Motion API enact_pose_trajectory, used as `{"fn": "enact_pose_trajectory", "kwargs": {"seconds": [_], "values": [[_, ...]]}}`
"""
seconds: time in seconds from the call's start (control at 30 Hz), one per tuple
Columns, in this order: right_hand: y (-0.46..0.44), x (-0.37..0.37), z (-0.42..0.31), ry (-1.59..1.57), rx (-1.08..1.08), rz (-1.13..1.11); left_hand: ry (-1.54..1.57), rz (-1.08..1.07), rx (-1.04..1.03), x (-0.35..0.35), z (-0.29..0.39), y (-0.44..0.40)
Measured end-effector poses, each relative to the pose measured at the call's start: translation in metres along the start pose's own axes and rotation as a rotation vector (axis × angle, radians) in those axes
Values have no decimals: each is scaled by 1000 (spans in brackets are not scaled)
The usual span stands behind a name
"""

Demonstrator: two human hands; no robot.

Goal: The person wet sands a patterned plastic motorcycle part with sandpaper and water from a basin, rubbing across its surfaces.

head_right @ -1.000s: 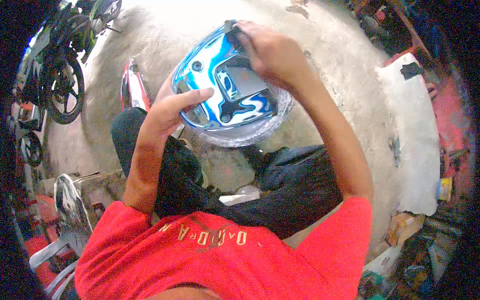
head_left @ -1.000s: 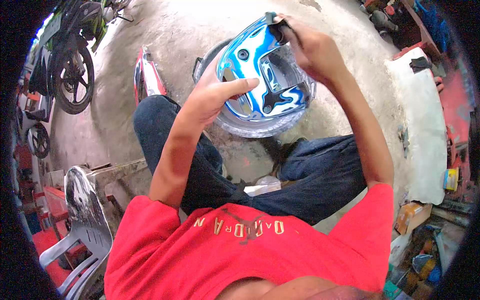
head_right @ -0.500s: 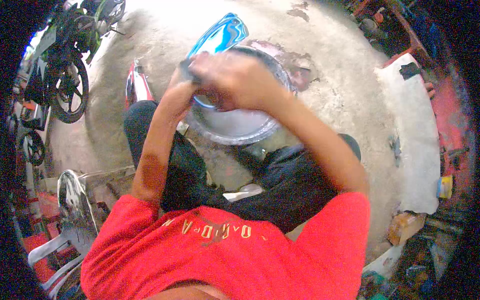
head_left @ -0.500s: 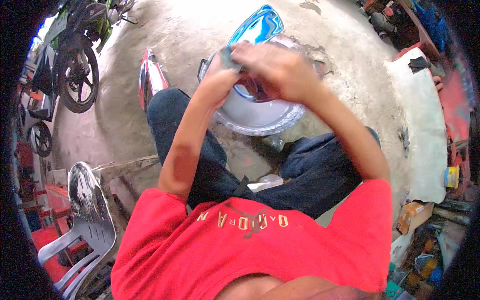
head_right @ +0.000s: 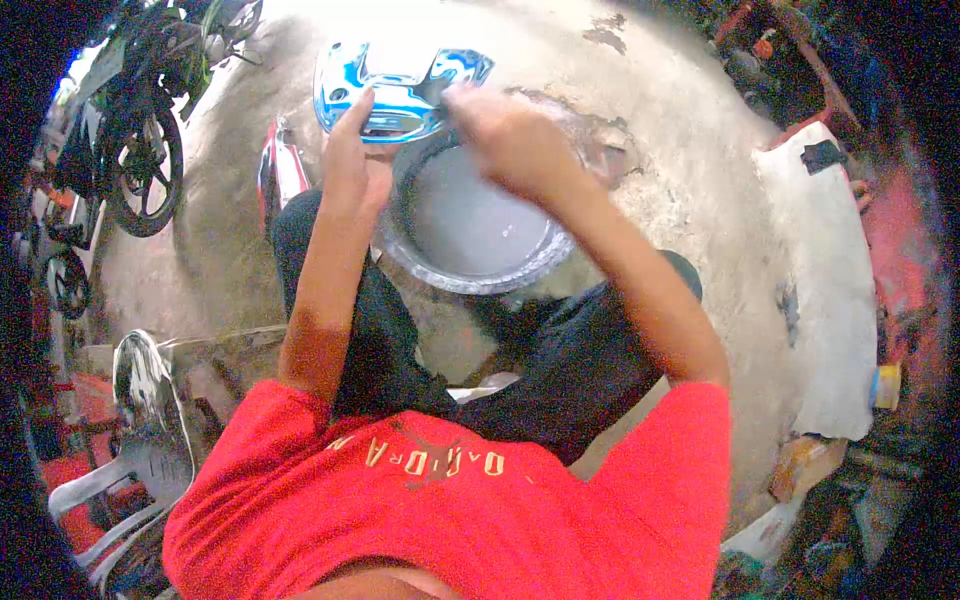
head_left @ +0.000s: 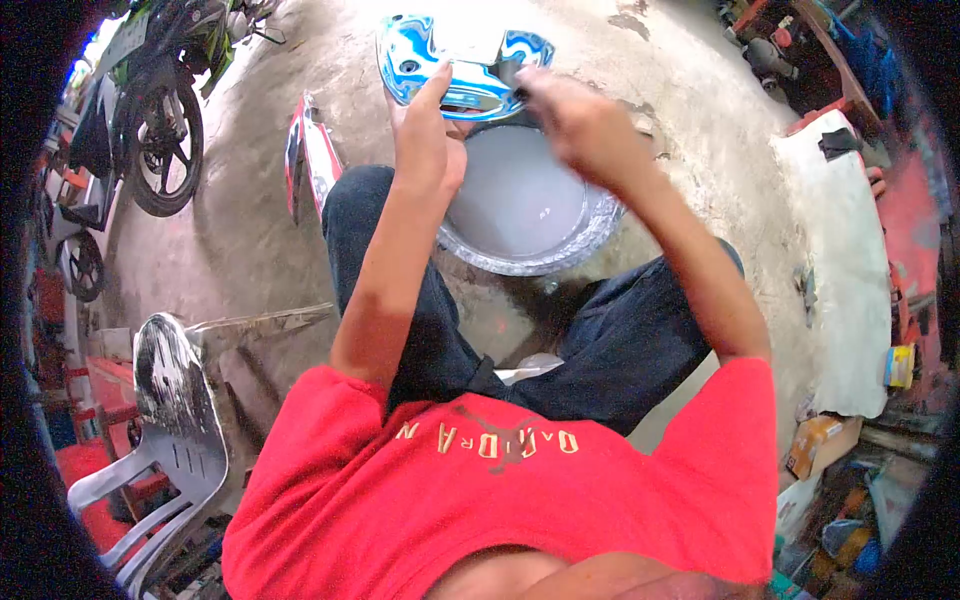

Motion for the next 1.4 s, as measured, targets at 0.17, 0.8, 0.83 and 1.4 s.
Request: {"fn": "enact_pose_trajectory", "kwargs": {"seconds": [0.17, 0.8, 0.83, 1.4], "values": [[-19, 15, 7, 38, -12, 28, -36, -46, 97, -5, 0, 3], [-8, 18, 23, 63, -217, -214, 176, -74, 251, -27, -30, 1], [-11, 22, 40, 118, -356, -319, 228, 1, 271, -26, -36, 2], [-9, 26, 8, 27, -320, -268, 250, -62, 322, -27, -43, 11]]}}
Point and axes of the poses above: each hand's wrist, its own y-axis away from the middle knuckle, its own x-axis out of the back of the hand, z = x × y, the point moved 5 cm from there along -y, towards the middle knuckle, and after that the axes turned 2 degrees about x, right-handed, at the moved point
